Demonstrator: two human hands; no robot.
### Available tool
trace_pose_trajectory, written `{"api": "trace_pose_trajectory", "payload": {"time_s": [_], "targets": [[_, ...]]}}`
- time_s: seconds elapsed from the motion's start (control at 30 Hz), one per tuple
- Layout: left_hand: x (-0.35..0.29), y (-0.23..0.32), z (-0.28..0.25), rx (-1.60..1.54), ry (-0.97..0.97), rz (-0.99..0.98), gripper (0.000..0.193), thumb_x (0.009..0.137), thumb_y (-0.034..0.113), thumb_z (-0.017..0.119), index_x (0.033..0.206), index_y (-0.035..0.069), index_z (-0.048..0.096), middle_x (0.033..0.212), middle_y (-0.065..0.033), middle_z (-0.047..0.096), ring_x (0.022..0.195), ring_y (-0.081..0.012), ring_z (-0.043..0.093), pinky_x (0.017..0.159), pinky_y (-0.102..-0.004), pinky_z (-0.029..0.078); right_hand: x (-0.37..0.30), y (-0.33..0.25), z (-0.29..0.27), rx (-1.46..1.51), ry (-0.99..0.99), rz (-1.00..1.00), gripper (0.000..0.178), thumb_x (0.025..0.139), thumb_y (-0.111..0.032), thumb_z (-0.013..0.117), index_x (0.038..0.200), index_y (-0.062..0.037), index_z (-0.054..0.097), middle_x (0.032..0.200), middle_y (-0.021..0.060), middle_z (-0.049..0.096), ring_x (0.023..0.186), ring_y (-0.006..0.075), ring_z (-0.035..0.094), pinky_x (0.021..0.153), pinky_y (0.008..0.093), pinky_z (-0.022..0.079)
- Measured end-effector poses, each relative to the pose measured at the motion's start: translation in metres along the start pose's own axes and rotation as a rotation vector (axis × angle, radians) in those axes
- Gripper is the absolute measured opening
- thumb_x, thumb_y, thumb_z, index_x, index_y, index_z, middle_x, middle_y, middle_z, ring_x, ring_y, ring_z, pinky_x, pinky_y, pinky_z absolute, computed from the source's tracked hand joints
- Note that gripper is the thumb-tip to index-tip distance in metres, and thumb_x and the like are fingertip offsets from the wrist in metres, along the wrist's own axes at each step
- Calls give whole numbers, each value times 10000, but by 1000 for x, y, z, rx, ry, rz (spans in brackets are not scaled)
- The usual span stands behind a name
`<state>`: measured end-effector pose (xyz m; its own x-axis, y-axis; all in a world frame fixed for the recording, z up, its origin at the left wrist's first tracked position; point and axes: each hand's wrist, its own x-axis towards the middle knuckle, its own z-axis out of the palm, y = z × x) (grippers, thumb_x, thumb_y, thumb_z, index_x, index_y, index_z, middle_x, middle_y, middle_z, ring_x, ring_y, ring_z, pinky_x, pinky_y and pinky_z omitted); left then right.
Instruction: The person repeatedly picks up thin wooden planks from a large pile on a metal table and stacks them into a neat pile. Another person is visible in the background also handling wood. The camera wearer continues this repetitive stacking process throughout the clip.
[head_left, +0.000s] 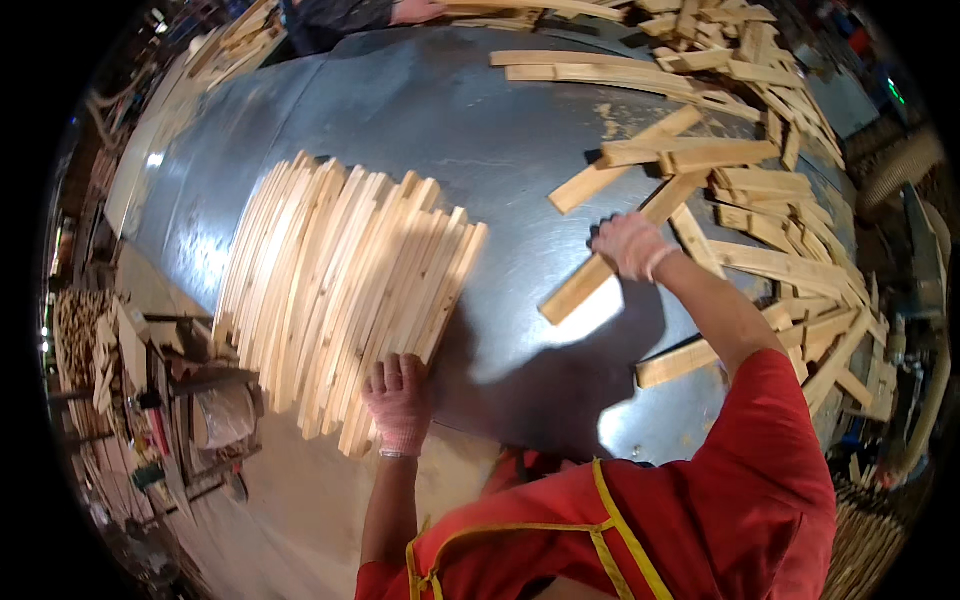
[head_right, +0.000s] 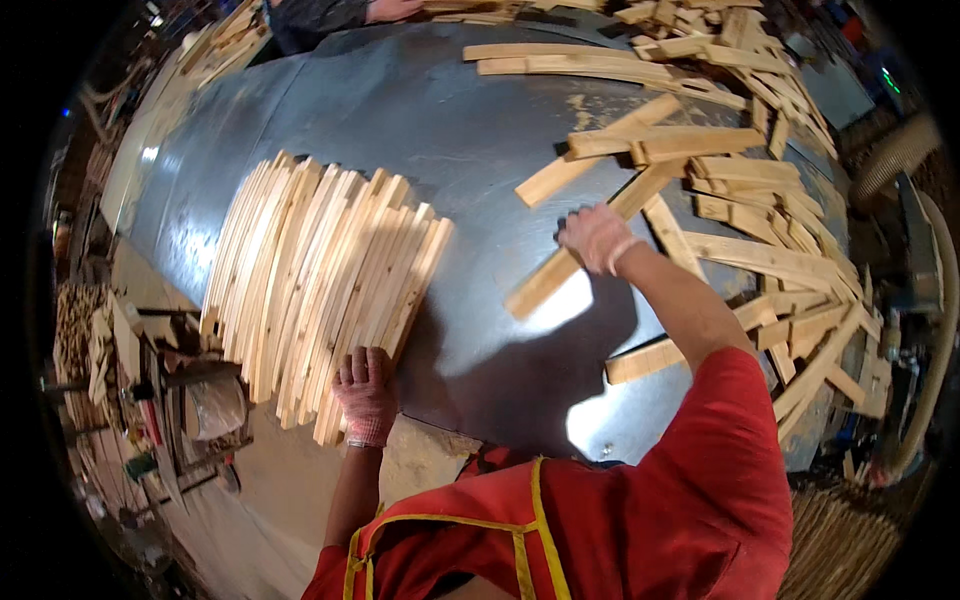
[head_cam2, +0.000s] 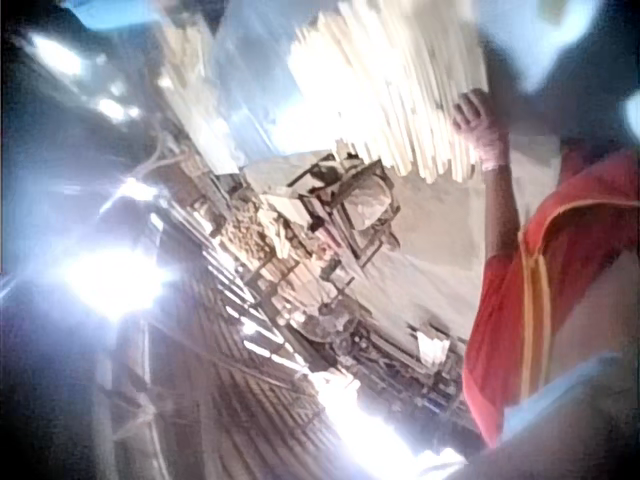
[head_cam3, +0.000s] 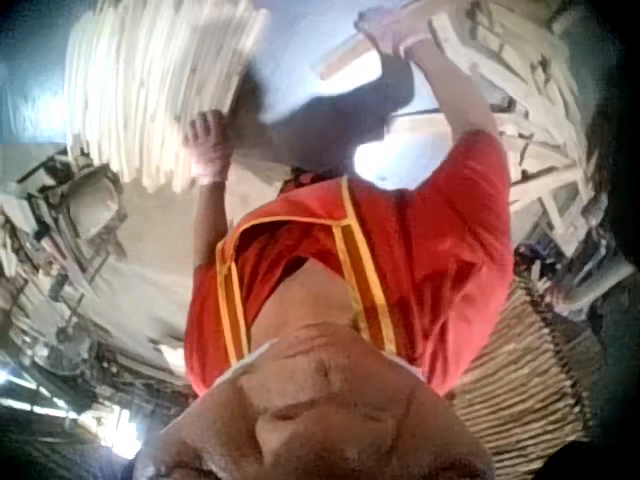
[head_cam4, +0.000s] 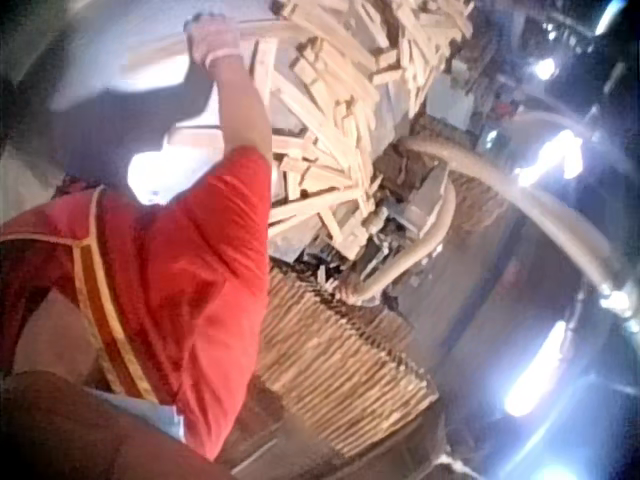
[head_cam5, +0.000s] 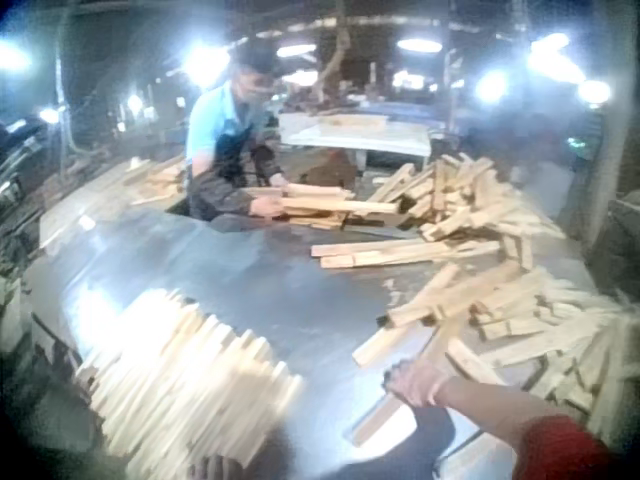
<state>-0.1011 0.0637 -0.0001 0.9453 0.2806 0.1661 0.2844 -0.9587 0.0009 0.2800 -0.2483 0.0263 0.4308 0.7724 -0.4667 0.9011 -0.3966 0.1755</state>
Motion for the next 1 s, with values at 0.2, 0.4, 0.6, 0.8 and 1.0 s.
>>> {"api": "trace_pose_trajectory", "payload": {"time_s": [0.2, 0.4, 0.6, 0.8, 1.0], "targets": [[4, 17, -10, 90, -154, 115, 638, 948, 325, 717, 1498, 63, 527, 1421, -129, 602, 1276, -283, 599, 1086, -465, 474, -90, -95, 6, 337, 478, -222, 236, 855, -158, 647, 1066, -203, 741, 984, 51, 678, 1035, 305, 673, 929, 444, 535], [-1, 68, 3, -1524, -674, -341, 475, 944, 286, 792, 1337, 53, 662, 1157, -87, 706, 1004, -206, 689, 828, -342, 560, -95, -215, -16, 485, 901, -8, 391, 823, -211, 670, 1212, -177, 651, 1155, 87, 660, 1171, 298, 618, 1082, 417, 463], [-24, 39, 4, -604, -461, -80, 399, 912, 221, 764, 1285, 92, 706, 1255, -148, 695, 1117, -303, 688, 923, -431, 559, -210, -88, 92, 423, 469, 1092, 642, 807, -336, 812, 1356, -104, 574, 1204, 209, 665, 1176, 395, 624, 997, 461, 522], [-34, 2, 16, 275, -3, 179, 665, 919, 350, 701, 1525, 130, 539, 1617, -174, 461, 1480, -427, 431, 1202, -597, 349, -209, -88, 83, 1108, 471, 1106, 639, 905, -380, 750, 1454, -101, 578, 1251, 288, 691, 1212, 432, 663, 1079, 451, 500], [3, 135, 6, -339, -177, 227, 907, 794, 341, 867, 1557, 37, 482, 1562, -242, 507, 1423, -437, 495, 1178, -526, 424, -256, -38, 87, 1210, 808, 1255, 878, 872, -506, 743, 1539, 15, 506, 1497, 299, 585, 1394, 422, 561, 1188, 427, 427]]}}
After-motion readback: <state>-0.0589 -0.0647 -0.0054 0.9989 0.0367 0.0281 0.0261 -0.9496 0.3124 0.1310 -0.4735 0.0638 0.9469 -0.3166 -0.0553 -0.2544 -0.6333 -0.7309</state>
